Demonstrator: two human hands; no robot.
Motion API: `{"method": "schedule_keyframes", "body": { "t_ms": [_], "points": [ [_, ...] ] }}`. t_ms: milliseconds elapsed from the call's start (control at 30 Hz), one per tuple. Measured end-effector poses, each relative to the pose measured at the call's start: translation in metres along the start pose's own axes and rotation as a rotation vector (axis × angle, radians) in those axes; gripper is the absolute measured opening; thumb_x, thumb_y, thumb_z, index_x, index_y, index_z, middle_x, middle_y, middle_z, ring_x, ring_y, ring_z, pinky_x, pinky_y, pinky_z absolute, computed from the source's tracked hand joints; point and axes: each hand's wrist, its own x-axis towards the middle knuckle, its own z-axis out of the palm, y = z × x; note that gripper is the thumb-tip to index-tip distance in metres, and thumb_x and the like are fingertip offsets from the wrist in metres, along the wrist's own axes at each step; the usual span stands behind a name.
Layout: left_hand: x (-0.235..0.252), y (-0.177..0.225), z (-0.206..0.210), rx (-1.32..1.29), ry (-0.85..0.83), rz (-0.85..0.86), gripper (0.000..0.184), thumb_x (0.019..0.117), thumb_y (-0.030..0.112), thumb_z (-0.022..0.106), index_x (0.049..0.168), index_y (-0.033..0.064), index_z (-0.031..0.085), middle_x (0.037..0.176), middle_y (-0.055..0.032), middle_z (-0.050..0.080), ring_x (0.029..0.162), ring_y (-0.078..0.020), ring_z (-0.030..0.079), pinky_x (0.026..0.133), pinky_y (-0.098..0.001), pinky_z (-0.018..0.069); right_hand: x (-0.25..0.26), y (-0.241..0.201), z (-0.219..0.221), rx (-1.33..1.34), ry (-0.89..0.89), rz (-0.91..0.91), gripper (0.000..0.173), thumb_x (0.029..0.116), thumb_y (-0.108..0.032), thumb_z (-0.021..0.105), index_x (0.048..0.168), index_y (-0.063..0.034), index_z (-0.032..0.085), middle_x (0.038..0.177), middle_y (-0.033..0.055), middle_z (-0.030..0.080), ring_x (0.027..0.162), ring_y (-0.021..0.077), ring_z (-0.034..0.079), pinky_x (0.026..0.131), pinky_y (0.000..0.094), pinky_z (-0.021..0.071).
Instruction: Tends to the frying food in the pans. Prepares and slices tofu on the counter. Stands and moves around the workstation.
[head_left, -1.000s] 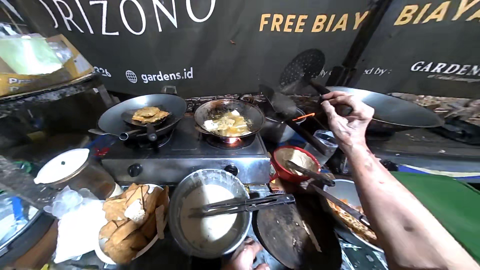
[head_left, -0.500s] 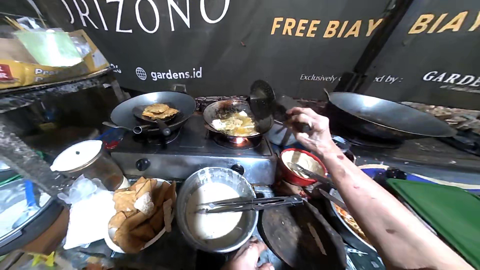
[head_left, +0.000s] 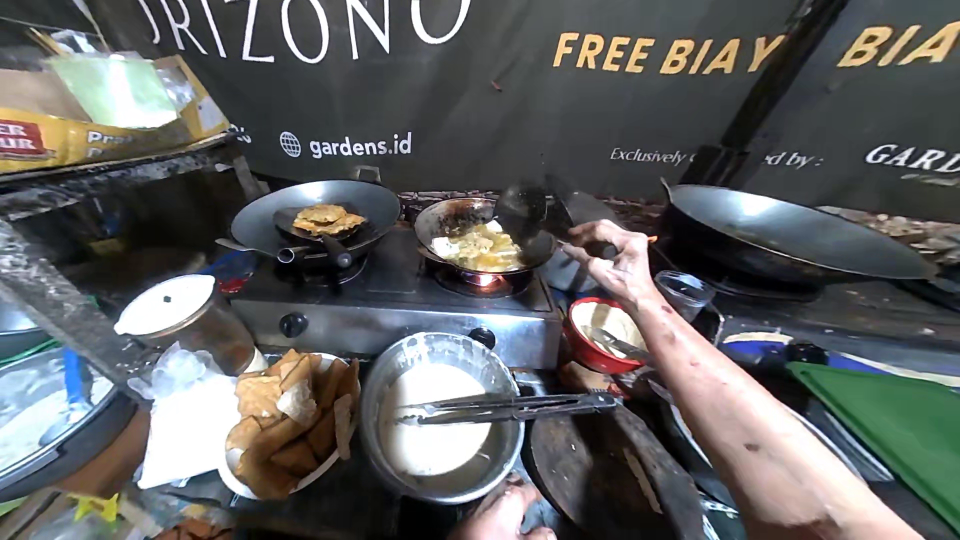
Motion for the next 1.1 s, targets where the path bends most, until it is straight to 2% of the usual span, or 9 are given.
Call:
{"method": "schedule_keyframes", "body": {
  "t_ms": [100, 300, 400, 600, 700, 800, 900, 967, 1100],
  "points": [
    [0.0, -0.001, 0.0, -0.005, 0.014, 0.019, 0.039, 0.0989, 0.015, 0.063, 0.127, -0.0127, 0.061, 0.124, -0.0331, 0.063, 0.12, -0.0425, 0.061, 0.106, -0.0508, 0.0475, 0.004, -0.001, -0.006, 0.065, 0.034, 0.15, 0.01, 0.0841, -0.003, 0.075, 0.088, 0.0033, 0.068, 0.099, 0.0134, 0.072, 0.089, 0.0122, 0.069, 0.082, 0.0294, 0.057],
    [0.0, -0.001, 0.0, 0.011, 0.003, -0.001, 0.041, 0.1, 0.017, 0.063, 0.129, -0.0121, 0.06, 0.127, -0.0329, 0.062, 0.123, -0.0421, 0.06, 0.109, -0.0504, 0.0455, 0.008, -0.006, -0.009, 0.155, 0.098, 0.274, 0.009, 0.085, -0.003, 0.075, 0.089, -0.0004, 0.067, 0.094, 0.0061, 0.073, 0.076, 0.0055, 0.068, 0.07, 0.0253, 0.0581],
    [0.0, -0.001, 0.002, 0.007, 0.007, 0.004, 0.04, 0.0997, 0.016, 0.063, 0.128, -0.0125, 0.061, 0.126, -0.0328, 0.062, 0.123, -0.042, 0.06, 0.109, -0.0502, 0.0457, 0.004, -0.004, -0.001, 0.169, 0.041, 0.262, 0.008, 0.0852, -0.003, 0.075, 0.088, -0.0001, 0.067, 0.096, 0.0083, 0.072, 0.076, 0.0083, 0.067, 0.07, 0.0274, 0.0577],
    [0.0, -0.001, 0.001, -0.011, 0.009, 0.011, 0.04, 0.0991, 0.015, 0.064, 0.127, -0.0135, 0.061, 0.125, -0.0339, 0.062, 0.121, -0.0432, 0.06, 0.108, -0.0511, 0.0458, 0.01, -0.023, 0.001, 0.126, 0.005, 0.263, 0.008, 0.0839, -0.004, 0.075, 0.085, -0.0024, 0.067, 0.086, 0.0047, 0.07, 0.068, 0.0057, 0.064, 0.065, 0.0249, 0.0556],
    [0.0, 0.0, 0.0, -0.006, 0.007, 0.009, 0.04, 0.0996, 0.015, 0.063, 0.128, -0.0136, 0.06, 0.125, -0.034, 0.062, 0.121, -0.0434, 0.06, 0.108, -0.0512, 0.0456, 0.013, -0.022, 0.006, 0.094, 0.003, 0.098, 0.008, 0.0832, -0.003, 0.074, 0.084, 0.0016, 0.067, 0.088, 0.0095, 0.07, 0.076, 0.0075, 0.065, 0.072, 0.0245, 0.0552],
    [-0.001, 0.0, 0.0, -0.003, 0.003, -0.005, 0.041, 0.0994, 0.016, 0.063, 0.129, -0.0127, 0.06, 0.126, -0.0333, 0.062, 0.121, -0.0424, 0.06, 0.109, -0.0511, 0.0453, 0.024, -0.03, 0.001, -0.004, -0.095, -0.053, 0.006, 0.0817, -0.002, 0.069, 0.08, 0.003, 0.066, 0.087, 0.0152, 0.067, 0.079, 0.0189, 0.065, 0.073, 0.0349, 0.0536],
    [0.0, 0.0, -0.001, -0.01, -0.008, 0.002, 0.041, 0.0997, 0.016, 0.063, 0.129, -0.0125, 0.06, 0.126, -0.0332, 0.061, 0.122, -0.0424, 0.06, 0.108, -0.0509, 0.0455, 0.032, -0.04, -0.003, -0.082, -0.16, -0.065, 0.005, 0.081, -0.003, 0.067, 0.078, 0.001, 0.066, 0.085, 0.0155, 0.067, 0.076, 0.0239, 0.065, 0.069, 0.0423, 0.0521],
    [0.0, 0.0, -0.001, -0.021, -0.009, 0.001, 0.041, 0.0999, 0.016, 0.063, 0.129, -0.0123, 0.06, 0.126, -0.0333, 0.061, 0.122, -0.0425, 0.06, 0.108, -0.0512, 0.0456, 0.034, -0.045, -0.002, -0.085, -0.165, -0.032, 0.006, 0.0803, -0.004, 0.067, 0.077, -0.0003, 0.064, 0.081, 0.0134, 0.067, 0.074, 0.0222, 0.064, 0.067, 0.0421, 0.0509],
    [-0.002, 0.002, -0.001, -0.011, -0.009, -0.003, 0.041, 0.1003, 0.016, 0.062, 0.129, -0.0123, 0.06, 0.126, -0.0332, 0.062, 0.122, -0.0422, 0.06, 0.109, -0.0509, 0.0454, 0.035, -0.05, 0.004, -0.052, -0.097, 0.099, 0.009, 0.0821, -0.008, 0.07, 0.077, -0.0047, 0.063, 0.075, 0.0074, 0.064, 0.066, 0.0132, 0.058, 0.061, 0.0343, 0.0456]
  ]
}}
